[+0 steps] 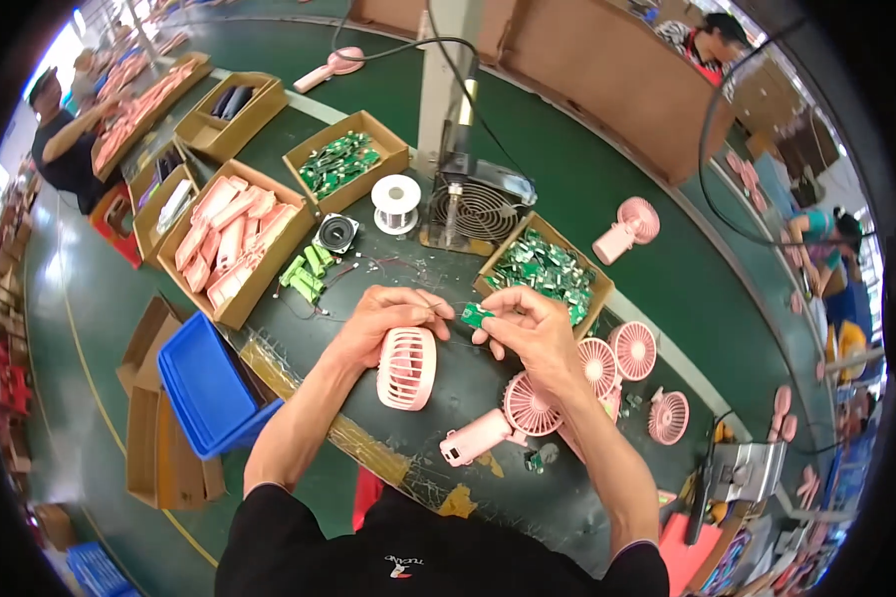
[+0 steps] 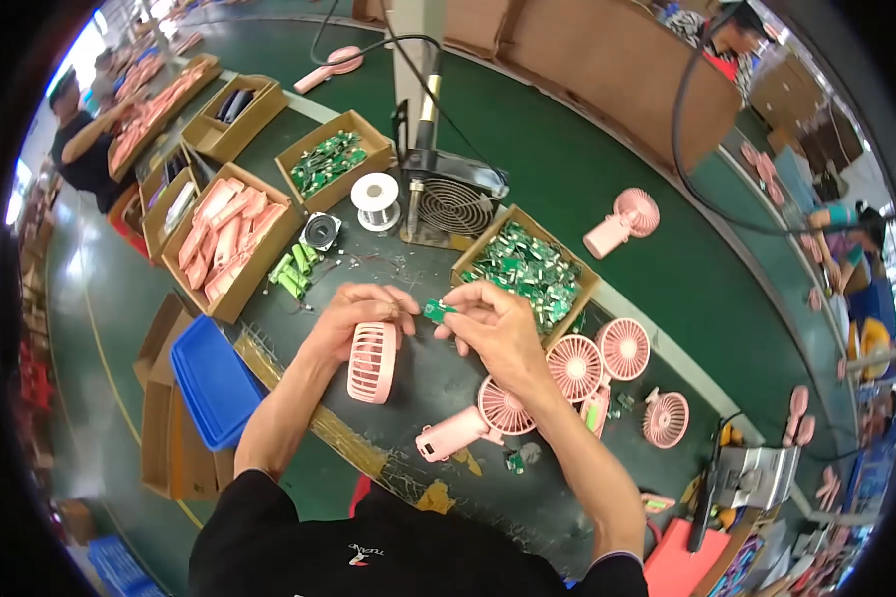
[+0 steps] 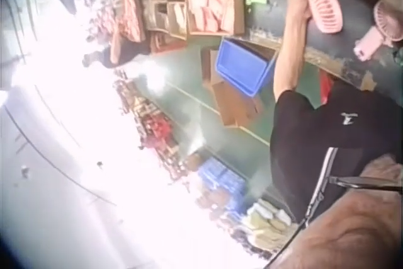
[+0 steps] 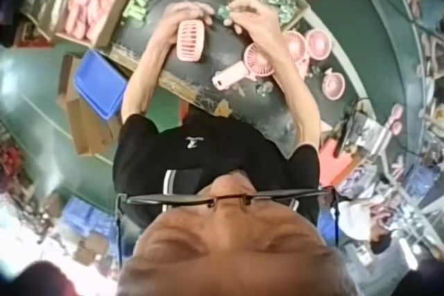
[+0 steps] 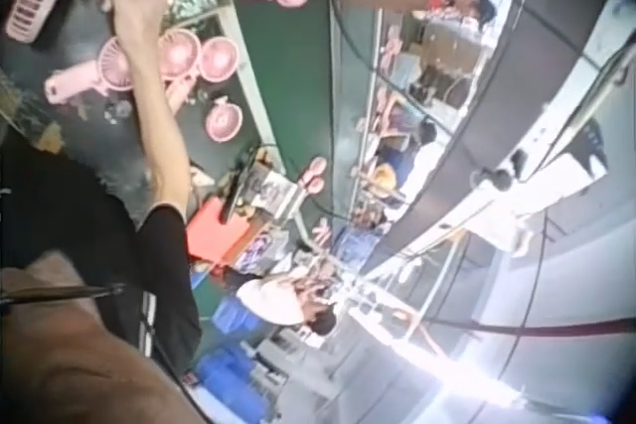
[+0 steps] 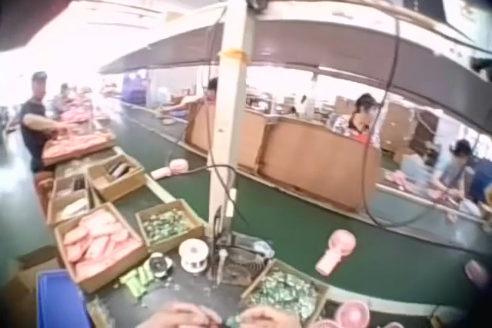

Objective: The person assembles small portable fans by inserting circuit boards, rechargeable batteries, and internal wires into plastic housings, then secures the components with an electric screwdriver.

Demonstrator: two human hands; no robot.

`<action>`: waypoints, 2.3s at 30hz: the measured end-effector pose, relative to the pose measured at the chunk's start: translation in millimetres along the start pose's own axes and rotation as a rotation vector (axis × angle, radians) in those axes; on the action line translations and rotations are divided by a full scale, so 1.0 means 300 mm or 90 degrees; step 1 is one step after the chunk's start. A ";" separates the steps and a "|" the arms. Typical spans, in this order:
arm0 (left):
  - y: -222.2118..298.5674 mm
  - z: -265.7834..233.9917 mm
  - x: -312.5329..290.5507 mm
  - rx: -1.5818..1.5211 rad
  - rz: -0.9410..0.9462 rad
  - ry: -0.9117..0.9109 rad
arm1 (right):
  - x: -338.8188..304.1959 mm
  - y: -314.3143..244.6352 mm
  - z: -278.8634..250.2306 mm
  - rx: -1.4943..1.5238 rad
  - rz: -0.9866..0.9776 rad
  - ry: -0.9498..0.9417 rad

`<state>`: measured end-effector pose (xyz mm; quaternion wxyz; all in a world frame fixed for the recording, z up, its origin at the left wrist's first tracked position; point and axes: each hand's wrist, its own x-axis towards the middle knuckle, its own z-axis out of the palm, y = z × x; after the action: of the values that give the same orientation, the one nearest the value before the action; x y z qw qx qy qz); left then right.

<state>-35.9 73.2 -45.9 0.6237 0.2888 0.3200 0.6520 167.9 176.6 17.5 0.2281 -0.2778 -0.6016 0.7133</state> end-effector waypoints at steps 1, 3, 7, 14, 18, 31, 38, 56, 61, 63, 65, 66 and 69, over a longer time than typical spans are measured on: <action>0.008 -0.010 -0.010 -0.012 -0.006 -0.003 | 0.009 0.005 0.020 0.006 0.003 0.005; -0.002 -0.019 -0.010 -0.026 -0.015 -0.018 | 0.025 0.031 0.031 0.016 -0.007 -0.001; -0.030 -0.012 0.004 -0.054 0.003 -0.012 | 0.036 0.050 0.038 -0.046 -0.013 -0.021; -0.022 -0.012 0.017 -0.036 -0.005 -0.022 | 0.041 0.084 0.018 -0.337 -0.166 0.005; -0.022 -0.020 0.008 -0.022 0.002 -0.050 | 0.019 0.071 0.048 -0.432 -0.256 0.073; -0.027 -0.023 0.010 -0.006 -0.003 -0.063 | 0.028 0.100 0.037 -0.303 -0.171 0.035; -0.018 -0.007 0.015 -0.014 -0.029 -0.037 | 0.026 0.060 0.008 -0.007 0.047 0.058; -0.042 0.003 0.018 -0.064 -0.049 -0.023 | 0.029 0.113 0.064 -0.130 -0.124 0.137; -0.042 0.008 0.021 -0.046 -0.055 -0.008 | 0.030 0.130 0.043 -0.304 -0.178 0.125; -0.040 0.014 0.022 -0.019 -0.081 0.001 | 0.032 0.118 0.044 -0.299 -0.206 0.117; -0.047 0.006 0.020 -0.039 -0.080 0.001 | 0.033 0.106 0.051 -0.300 -0.233 0.108; -0.050 0.002 0.019 -0.057 -0.079 0.003 | 0.033 0.099 0.054 -0.308 -0.240 0.103; -0.056 0.002 0.018 -0.107 -0.089 0.005 | 0.029 0.082 0.058 -0.311 -0.254 0.086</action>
<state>-25.3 78.9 -58.7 0.6885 0.2096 0.2865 0.6324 150.1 165.5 -5.6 0.3295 -0.2480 -0.7811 0.4688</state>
